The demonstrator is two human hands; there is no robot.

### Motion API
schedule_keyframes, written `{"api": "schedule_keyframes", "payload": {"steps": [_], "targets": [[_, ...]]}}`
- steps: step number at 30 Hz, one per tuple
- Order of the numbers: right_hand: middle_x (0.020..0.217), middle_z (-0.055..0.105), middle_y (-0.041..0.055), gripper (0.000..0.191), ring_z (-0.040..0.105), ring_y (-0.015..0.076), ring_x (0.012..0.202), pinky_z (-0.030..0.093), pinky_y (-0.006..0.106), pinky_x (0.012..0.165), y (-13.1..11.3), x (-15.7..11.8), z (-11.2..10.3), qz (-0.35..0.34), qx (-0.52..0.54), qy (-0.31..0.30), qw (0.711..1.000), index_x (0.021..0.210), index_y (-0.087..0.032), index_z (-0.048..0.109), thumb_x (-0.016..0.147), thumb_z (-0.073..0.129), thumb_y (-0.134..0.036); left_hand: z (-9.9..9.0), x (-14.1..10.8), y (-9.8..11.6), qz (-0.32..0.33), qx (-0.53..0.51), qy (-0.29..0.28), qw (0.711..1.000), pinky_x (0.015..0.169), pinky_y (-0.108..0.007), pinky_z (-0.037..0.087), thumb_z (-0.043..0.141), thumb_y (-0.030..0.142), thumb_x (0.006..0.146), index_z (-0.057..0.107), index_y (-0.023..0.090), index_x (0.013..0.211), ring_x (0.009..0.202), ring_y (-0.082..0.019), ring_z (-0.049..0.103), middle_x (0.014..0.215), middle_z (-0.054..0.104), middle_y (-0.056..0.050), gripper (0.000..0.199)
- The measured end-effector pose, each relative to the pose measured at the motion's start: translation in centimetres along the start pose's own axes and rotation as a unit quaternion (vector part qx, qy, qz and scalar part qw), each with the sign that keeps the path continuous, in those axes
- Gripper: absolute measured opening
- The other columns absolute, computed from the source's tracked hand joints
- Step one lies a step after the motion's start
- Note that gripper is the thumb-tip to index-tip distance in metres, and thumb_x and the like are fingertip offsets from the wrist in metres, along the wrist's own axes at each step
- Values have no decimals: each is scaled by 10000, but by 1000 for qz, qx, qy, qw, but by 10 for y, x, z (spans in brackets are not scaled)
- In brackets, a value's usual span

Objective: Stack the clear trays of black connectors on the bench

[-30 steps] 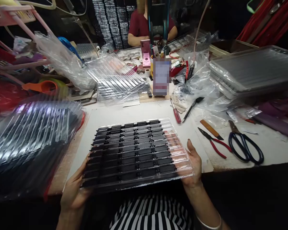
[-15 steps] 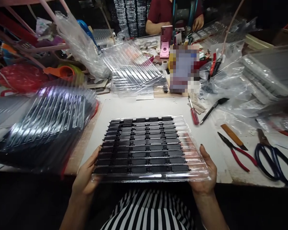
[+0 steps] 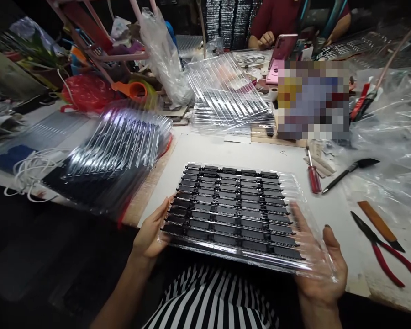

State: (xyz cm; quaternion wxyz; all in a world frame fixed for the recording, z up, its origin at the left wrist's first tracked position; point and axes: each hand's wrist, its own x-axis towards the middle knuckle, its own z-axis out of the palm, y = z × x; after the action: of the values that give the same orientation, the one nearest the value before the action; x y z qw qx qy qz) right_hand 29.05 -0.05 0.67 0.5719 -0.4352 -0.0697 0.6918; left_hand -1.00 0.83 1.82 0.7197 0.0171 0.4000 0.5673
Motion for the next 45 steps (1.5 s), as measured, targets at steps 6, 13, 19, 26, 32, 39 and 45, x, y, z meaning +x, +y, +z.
{"api": "schedule_keyframes", "payload": {"steps": [6, 13, 19, 26, 32, 39, 45], "targets": [[1253, 582, 123, 505, 562, 299, 1118, 474, 503, 938, -6, 2, -9, 40, -23, 12, 999, 1336, -215, 493, 911, 410, -474, -11, -7, 5, -19, -9, -87, 996, 501, -173, 499, 472, 177, 895, 516, 160, 1290, 532, -91, 611, 816, 704, -29, 398], [1304, 548, 100, 466, 526, 229, 1166, 458, 402, 970, -8, 10, -8, 24, 26, -32, 999, 1279, -169, 547, 982, 276, -403, -4, -7, -3, 27, 156, -21, 987, 853, -327, 534, 606, 151, 787, 517, 213, 1284, 955, -227, 652, 1100, 674, -63, 509], [1296, 553, 111, 506, 525, 206, 1164, 426, 361, 1003, -9, 11, -10, 16, 53, -89, 995, 1269, -127, 550, 1008, 211, -396, -1, -2, -5, 32, 201, 20, 979, 866, -364, 538, 673, 204, 722, 567, 215, 1225, 999, -265, 638, 1094, 676, -59, 514], [1265, 577, 101, 498, 519, 212, 1173, 409, 384, 1021, -9, 13, -11, 14, 69, -102, 992, 1263, -124, 549, 1009, 220, -397, -2, 1, -6, 37, 205, 16, 978, 858, -351, 546, 685, 193, 712, 596, 213, 1186, 1007, -263, 634, 1095, 675, -57, 482], [1321, 526, 127, 578, 467, 243, 1227, 402, 430, 1022, -9, 13, -12, 0, 85, -99, 991, 1319, -100, 489, 973, 230, -484, -11, 0, -7, 34, 139, 1, 990, 847, -270, 543, 594, 153, 786, 559, 222, 1249, 1029, -209, 633, 1133, 671, -56, 470], [1337, 515, 101, 554, 484, 220, 1211, 399, 410, 1024, -9, 12, -13, -12, 77, -87, 993, 1386, -149, 411, 972, 259, -484, -11, -1, -17, 91, 74, -52, 992, 1008, -321, 450, 513, 126, 828, 447, 239, 1360, 1198, -206, 528, 1251, 611, -50, 548], [1335, 517, 90, 492, 524, 204, 1165, 412, 391, 1009, -11, 11, -11, 12, 62, -84, 994, 1393, -207, 409, 991, 223, -421, -5, 0, -15, 85, 157, -50, 983, 989, -402, 467, 602, 112, 783, 519, 221, 1286, 1123, -258, 577, 1198, 630, -75, 522]]}}
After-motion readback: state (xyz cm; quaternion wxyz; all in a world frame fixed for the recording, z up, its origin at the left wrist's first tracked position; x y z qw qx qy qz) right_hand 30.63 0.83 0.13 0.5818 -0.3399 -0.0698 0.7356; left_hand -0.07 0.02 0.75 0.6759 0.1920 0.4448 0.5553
